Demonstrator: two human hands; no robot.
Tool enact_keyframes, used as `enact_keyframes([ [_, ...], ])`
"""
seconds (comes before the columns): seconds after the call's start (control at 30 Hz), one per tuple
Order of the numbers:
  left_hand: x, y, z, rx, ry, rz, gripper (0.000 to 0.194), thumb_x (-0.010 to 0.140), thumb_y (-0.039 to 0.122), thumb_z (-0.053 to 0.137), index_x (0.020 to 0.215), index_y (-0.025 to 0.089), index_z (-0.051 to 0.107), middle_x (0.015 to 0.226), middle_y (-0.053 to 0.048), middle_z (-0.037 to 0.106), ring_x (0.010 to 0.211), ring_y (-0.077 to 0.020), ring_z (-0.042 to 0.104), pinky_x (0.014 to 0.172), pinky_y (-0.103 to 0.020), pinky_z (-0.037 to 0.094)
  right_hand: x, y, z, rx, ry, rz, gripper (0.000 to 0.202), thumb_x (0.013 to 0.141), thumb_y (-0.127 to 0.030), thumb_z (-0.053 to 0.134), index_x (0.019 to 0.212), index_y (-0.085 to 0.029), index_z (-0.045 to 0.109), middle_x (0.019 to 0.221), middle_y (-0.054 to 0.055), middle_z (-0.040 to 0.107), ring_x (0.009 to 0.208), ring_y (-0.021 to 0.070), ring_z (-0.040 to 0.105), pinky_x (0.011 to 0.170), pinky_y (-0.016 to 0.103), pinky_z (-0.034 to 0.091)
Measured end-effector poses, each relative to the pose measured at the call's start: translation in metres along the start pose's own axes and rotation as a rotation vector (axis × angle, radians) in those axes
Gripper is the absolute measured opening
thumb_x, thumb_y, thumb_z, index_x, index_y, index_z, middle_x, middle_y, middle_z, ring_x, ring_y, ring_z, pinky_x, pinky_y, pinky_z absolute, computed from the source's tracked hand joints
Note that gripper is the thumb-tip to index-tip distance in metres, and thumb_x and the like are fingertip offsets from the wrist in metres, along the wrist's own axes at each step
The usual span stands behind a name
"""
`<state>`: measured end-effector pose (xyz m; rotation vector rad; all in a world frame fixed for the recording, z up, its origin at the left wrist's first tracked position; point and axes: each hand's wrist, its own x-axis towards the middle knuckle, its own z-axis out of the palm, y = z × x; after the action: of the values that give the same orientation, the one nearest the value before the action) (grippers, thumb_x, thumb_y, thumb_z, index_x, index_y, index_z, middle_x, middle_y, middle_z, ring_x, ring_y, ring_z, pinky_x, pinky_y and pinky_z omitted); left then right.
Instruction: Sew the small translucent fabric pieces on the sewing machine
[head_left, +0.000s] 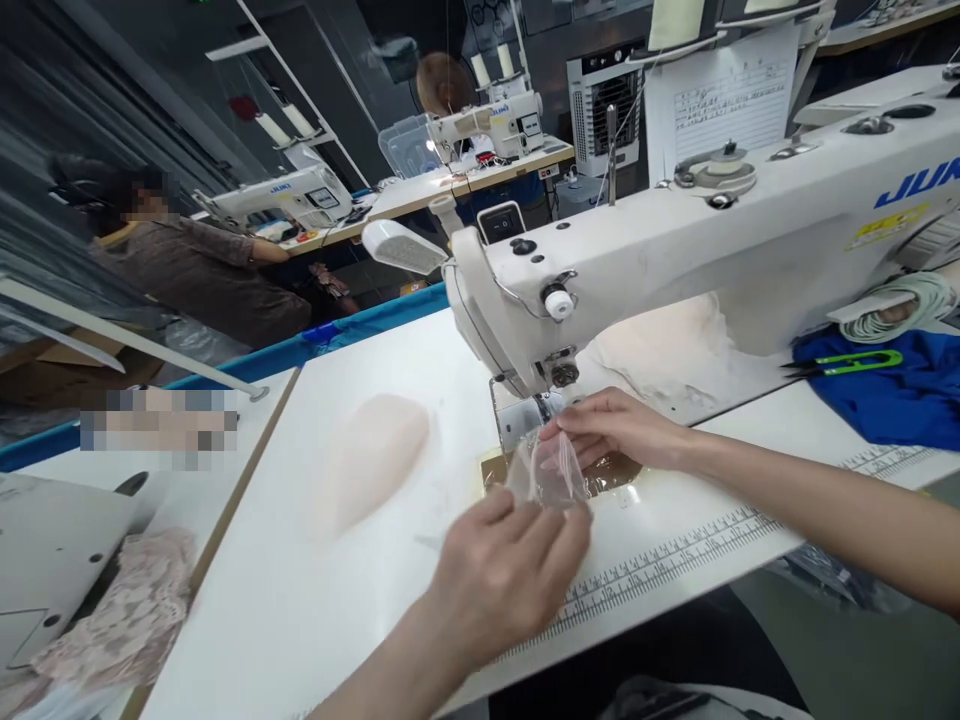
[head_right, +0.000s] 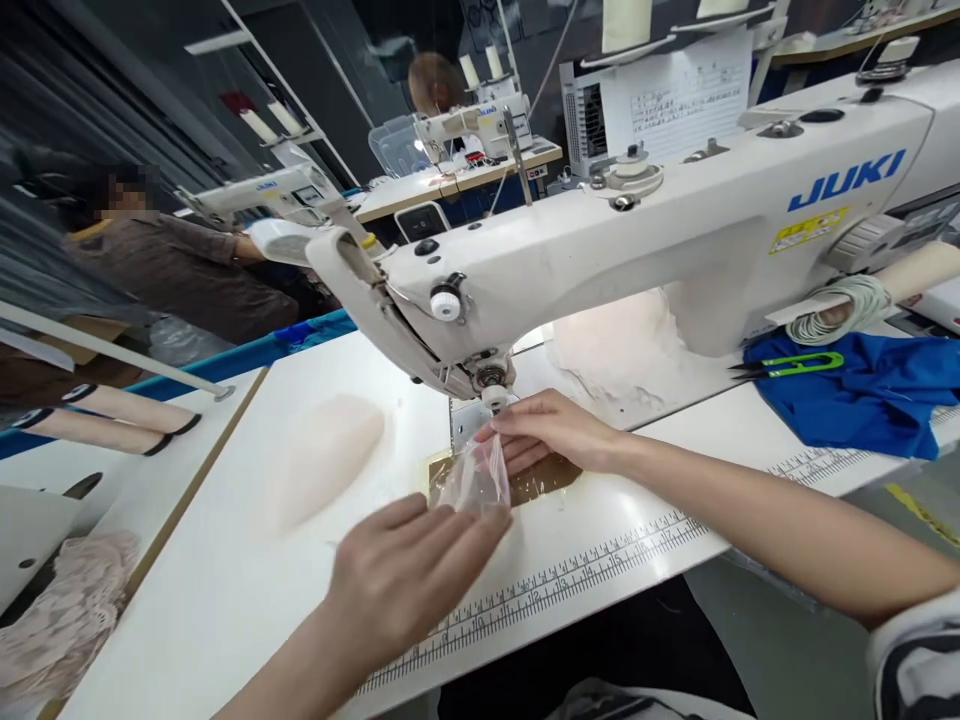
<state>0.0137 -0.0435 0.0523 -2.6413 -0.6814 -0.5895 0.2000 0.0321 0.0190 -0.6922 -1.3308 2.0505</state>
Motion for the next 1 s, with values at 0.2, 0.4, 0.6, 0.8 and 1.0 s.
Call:
enact_keyframes([
  [0.2,-0.004,0.027,0.021,0.04,-0.168,0.068,0.02,0.081,0.003,0.044,0.093,0.01,0.058,0.054,0.003,0.053,0.041,-0.0124,0.046,0.04,-0.028,0.032,-0.003,-0.002,0.001,-0.048,-0.013,0.002,0.022,0.081,-0.031,0.068,0.097,-0.016,0.069,0.102,0.008,0.071,0.09,0.0185,0.07,0.076,0.028,0.058],
  [0.4,-0.005,0.032,0.005,-0.374,-0.414,0.079,0.013,0.089,0.014,0.045,0.094,0.016,0.058,0.052,0.005,0.056,0.038,-0.013,0.048,0.038,-0.028,0.033,-0.003,-0.002,0.002,-0.057,0.005,0.027,0.018,0.081,-0.022,0.067,0.098,-0.015,0.068,0.103,0.008,0.071,0.086,0.0165,0.07,0.075,0.028,0.06],
  [0.6,-0.013,-0.011,-0.005,-0.571,-0.039,-0.547,0.011,0.089,0.02,0.053,0.089,0.02,0.064,0.071,0.002,0.069,0.054,-0.0084,0.057,0.052,-0.02,0.044,-0.005,-0.003,0.003,-0.081,-0.02,0.015,0.019,0.082,-0.02,0.063,0.1,-0.014,0.067,0.1,0.008,0.071,0.088,0.0168,0.07,0.076,0.028,0.06],
  [0.8,-0.01,-0.059,0.01,-0.925,-0.249,-0.855,0.034,0.094,0.044,0.04,0.116,0.025,0.059,0.123,-0.004,0.06,0.113,-0.0207,0.054,0.097,-0.034,0.043,-0.008,-0.003,0.006,-0.212,-0.142,0.004,0.031,0.081,-0.028,0.066,0.108,-0.015,0.067,0.097,0.007,0.072,0.092,0.0184,0.069,0.082,0.03,0.056],
  [1.0,-0.017,-0.066,0.003,-1.243,-0.477,-0.788,0.034,0.092,0.047,0.044,0.105,0.023,0.064,0.106,-0.003,0.064,0.096,-0.0189,0.059,0.088,-0.033,0.045,-0.011,-0.007,0.015,-0.328,-0.186,-0.035,0.022,0.084,-0.024,0.061,0.104,-0.019,0.069,0.092,0.004,0.073,0.085,0.0155,0.07,0.075,0.028,0.057],
])
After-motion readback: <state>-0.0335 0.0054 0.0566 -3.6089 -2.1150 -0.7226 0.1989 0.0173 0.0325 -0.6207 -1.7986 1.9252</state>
